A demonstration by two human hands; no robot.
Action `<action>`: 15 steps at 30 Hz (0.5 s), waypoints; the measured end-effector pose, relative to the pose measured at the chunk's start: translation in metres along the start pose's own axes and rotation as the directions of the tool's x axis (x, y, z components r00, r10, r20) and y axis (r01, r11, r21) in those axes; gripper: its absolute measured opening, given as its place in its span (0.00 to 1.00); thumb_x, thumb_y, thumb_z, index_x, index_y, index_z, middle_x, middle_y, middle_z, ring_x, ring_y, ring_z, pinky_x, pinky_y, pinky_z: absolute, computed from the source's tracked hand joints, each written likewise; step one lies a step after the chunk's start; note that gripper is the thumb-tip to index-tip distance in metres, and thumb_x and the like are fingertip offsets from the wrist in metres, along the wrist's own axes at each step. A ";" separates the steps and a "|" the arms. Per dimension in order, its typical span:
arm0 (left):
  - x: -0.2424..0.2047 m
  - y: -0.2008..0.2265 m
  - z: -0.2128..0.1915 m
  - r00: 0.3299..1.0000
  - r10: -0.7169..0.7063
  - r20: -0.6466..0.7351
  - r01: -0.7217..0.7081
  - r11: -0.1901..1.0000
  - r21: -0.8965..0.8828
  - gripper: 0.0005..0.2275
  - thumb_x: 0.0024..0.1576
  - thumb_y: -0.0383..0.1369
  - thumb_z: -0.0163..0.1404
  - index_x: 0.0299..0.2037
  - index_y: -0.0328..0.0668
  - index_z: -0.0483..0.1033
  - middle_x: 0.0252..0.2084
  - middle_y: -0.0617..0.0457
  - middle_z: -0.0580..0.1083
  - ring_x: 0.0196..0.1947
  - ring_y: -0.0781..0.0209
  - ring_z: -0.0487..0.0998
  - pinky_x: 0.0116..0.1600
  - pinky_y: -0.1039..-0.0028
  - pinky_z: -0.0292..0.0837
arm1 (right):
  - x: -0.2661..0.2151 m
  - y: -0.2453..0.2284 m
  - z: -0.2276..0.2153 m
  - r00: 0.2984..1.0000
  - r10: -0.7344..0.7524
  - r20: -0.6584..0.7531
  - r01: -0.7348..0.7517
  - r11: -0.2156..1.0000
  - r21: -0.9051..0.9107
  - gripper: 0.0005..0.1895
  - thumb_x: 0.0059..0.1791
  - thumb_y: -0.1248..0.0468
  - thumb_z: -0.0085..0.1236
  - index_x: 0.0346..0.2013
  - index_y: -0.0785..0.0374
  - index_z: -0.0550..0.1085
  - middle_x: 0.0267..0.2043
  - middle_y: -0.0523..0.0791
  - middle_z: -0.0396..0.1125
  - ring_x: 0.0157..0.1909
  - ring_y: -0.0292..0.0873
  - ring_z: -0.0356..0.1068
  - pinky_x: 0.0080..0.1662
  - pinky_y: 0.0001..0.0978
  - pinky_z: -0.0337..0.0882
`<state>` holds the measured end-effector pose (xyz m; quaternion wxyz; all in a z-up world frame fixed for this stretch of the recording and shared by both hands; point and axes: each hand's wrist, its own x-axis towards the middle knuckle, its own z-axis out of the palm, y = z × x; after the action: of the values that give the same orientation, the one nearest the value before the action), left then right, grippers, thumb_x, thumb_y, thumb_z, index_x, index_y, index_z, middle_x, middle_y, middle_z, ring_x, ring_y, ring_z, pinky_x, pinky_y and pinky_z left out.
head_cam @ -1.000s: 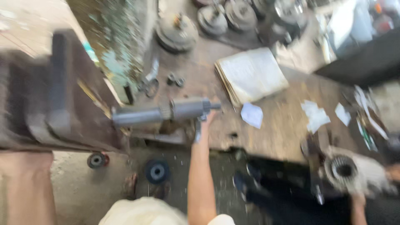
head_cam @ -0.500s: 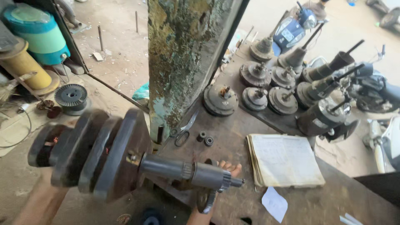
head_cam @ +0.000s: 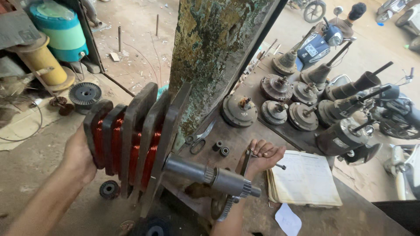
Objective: The person operates a manual crank to rotate a stator core and wind copper wire around its slots. After winding, the person removes the stator from the jig, places it on the workbench, and separates the wound coils from the core.
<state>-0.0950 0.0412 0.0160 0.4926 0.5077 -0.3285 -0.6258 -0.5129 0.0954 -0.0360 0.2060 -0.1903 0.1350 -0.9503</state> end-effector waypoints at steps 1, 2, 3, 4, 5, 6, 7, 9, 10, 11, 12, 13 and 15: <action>0.002 0.000 0.003 1.000 0.007 -0.006 -0.007 1.000 -0.026 0.19 0.69 0.51 0.36 0.45 0.50 0.75 0.30 0.57 0.71 0.22 0.64 0.68 0.20 0.70 0.56 | 0.003 -0.008 0.010 0.999 0.022 0.036 -0.020 0.999 -0.037 0.31 0.60 0.49 0.42 0.14 0.55 0.55 0.11 0.40 0.49 0.13 0.36 0.46 0.22 0.29 0.52; 0.002 0.000 0.002 1.000 0.009 -0.012 -0.009 0.999 -0.046 0.18 0.68 0.50 0.36 0.46 0.52 0.76 0.31 0.58 0.72 0.23 0.65 0.69 0.20 0.70 0.57 | 0.001 -0.020 0.018 0.997 0.046 0.063 -0.041 0.996 -0.077 0.31 0.59 0.48 0.42 0.14 0.55 0.55 0.10 0.40 0.49 0.13 0.37 0.46 0.22 0.30 0.52; 0.004 0.001 0.002 1.000 0.024 0.018 -0.023 0.999 -0.043 0.18 0.69 0.50 0.37 0.45 0.50 0.75 0.32 0.58 0.72 0.24 0.64 0.69 0.21 0.69 0.57 | 0.000 -0.034 0.025 0.996 0.056 0.076 -0.049 0.995 -0.091 0.31 0.60 0.48 0.42 0.14 0.55 0.55 0.11 0.41 0.49 0.15 0.38 0.48 0.24 0.31 0.54; 0.006 0.001 0.003 0.998 0.034 0.046 -0.032 0.999 -0.038 0.18 0.70 0.50 0.37 0.45 0.49 0.75 0.32 0.57 0.71 0.25 0.63 0.69 0.22 0.69 0.57 | -0.004 -0.049 0.029 0.994 0.069 0.083 -0.060 0.992 -0.108 0.31 0.60 0.48 0.41 0.14 0.56 0.55 0.12 0.42 0.50 0.16 0.38 0.49 0.27 0.33 0.56; 0.008 0.000 0.003 0.996 0.044 0.075 -0.042 0.999 -0.033 0.19 0.72 0.51 0.38 0.45 0.47 0.74 0.33 0.57 0.71 0.26 0.63 0.68 0.24 0.69 0.57 | -0.010 -0.066 0.030 0.992 0.083 0.090 -0.072 0.990 -0.125 0.32 0.61 0.48 0.41 0.15 0.57 0.55 0.13 0.42 0.50 0.18 0.39 0.50 0.29 0.35 0.58; 0.010 0.000 0.004 0.992 0.065 0.112 -0.056 0.995 -0.077 0.18 0.71 0.49 0.37 0.45 0.47 0.74 0.35 0.57 0.73 0.29 0.64 0.71 0.29 0.70 0.63 | -0.020 -0.083 0.029 0.994 0.015 0.108 0.001 0.990 -0.140 0.33 0.62 0.48 0.41 0.14 0.55 0.55 0.13 0.40 0.49 0.16 0.37 0.50 0.27 0.32 0.57; 0.013 0.000 0.007 0.985 0.086 0.148 -0.068 0.990 -0.122 0.17 0.70 0.47 0.35 0.45 0.46 0.74 0.36 0.57 0.74 0.32 0.66 0.74 0.34 0.71 0.69 | -0.035 -0.101 0.023 0.991 -0.054 0.125 0.073 0.985 -0.154 0.35 0.64 0.48 0.42 0.13 0.52 0.54 0.12 0.39 0.49 0.15 0.35 0.49 0.24 0.30 0.56; 0.010 -0.005 0.005 0.971 0.114 0.211 -0.076 0.981 -0.180 0.17 0.69 0.44 0.33 0.45 0.45 0.74 0.38 0.57 0.76 0.36 0.67 0.77 0.40 0.71 0.74 | -0.078 -0.136 -0.001 0.965 -0.060 0.257 0.062 0.998 0.000 0.38 0.66 0.47 0.38 0.11 0.54 0.57 0.11 0.39 0.51 0.13 0.33 0.51 0.24 0.27 0.60; 0.010 -0.006 0.007 0.960 0.135 0.247 -0.085 0.976 -0.203 0.17 0.69 0.44 0.33 0.45 0.45 0.74 0.39 0.57 0.76 0.37 0.66 0.76 0.42 0.71 0.73 | -0.104 -0.146 -0.017 0.951 -0.042 0.308 0.009 0.994 0.108 0.39 0.66 0.46 0.36 0.10 0.55 0.57 0.10 0.39 0.52 0.13 0.34 0.54 0.26 0.29 0.64; 0.010 -0.006 0.007 0.947 0.156 0.282 -0.092 0.970 -0.226 0.18 0.69 0.44 0.32 0.45 0.45 0.74 0.39 0.56 0.76 0.38 0.66 0.76 0.43 0.70 0.72 | -0.133 -0.156 -0.035 0.933 -0.031 0.359 -0.049 0.976 0.213 0.40 0.66 0.45 0.34 0.09 0.55 0.58 0.09 0.39 0.54 0.13 0.36 0.57 0.28 0.31 0.67; 0.009 -0.008 0.008 0.941 0.164 0.296 -0.094 0.967 -0.237 0.18 0.69 0.44 0.32 0.46 0.44 0.74 0.40 0.56 0.76 0.38 0.65 0.76 0.44 0.70 0.72 | -0.163 -0.164 -0.054 0.954 0.027 0.300 -0.070 0.988 0.135 0.39 0.68 0.46 0.34 0.14 0.57 0.64 0.14 0.41 0.59 0.18 0.38 0.62 0.31 0.33 0.69; 0.007 -0.010 0.009 0.935 0.173 0.309 -0.096 0.964 -0.248 0.18 0.69 0.43 0.32 0.46 0.44 0.74 0.40 0.55 0.76 0.39 0.65 0.76 0.45 0.70 0.73 | -0.189 -0.169 -0.071 0.969 0.081 0.234 -0.097 0.994 0.058 0.40 0.71 0.48 0.33 0.18 0.59 0.69 0.18 0.43 0.65 0.24 0.41 0.66 0.34 0.34 0.70; 0.010 -0.003 0.019 0.912 0.185 0.365 -0.073 0.951 -0.299 0.17 0.67 0.42 0.32 0.47 0.44 0.74 0.40 0.54 0.76 0.40 0.65 0.76 0.47 0.69 0.74 | -0.248 -0.170 -0.095 0.920 -0.033 -0.391 -0.196 0.824 -0.532 0.33 0.59 0.38 0.30 0.41 0.61 0.74 0.34 0.45 0.71 0.33 0.43 0.74 0.39 0.41 0.74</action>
<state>-0.1138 0.0312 0.0155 0.5247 0.2758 -0.3615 -0.7197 -0.4018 0.3712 -0.1395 0.1518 -0.0467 0.4537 -0.8769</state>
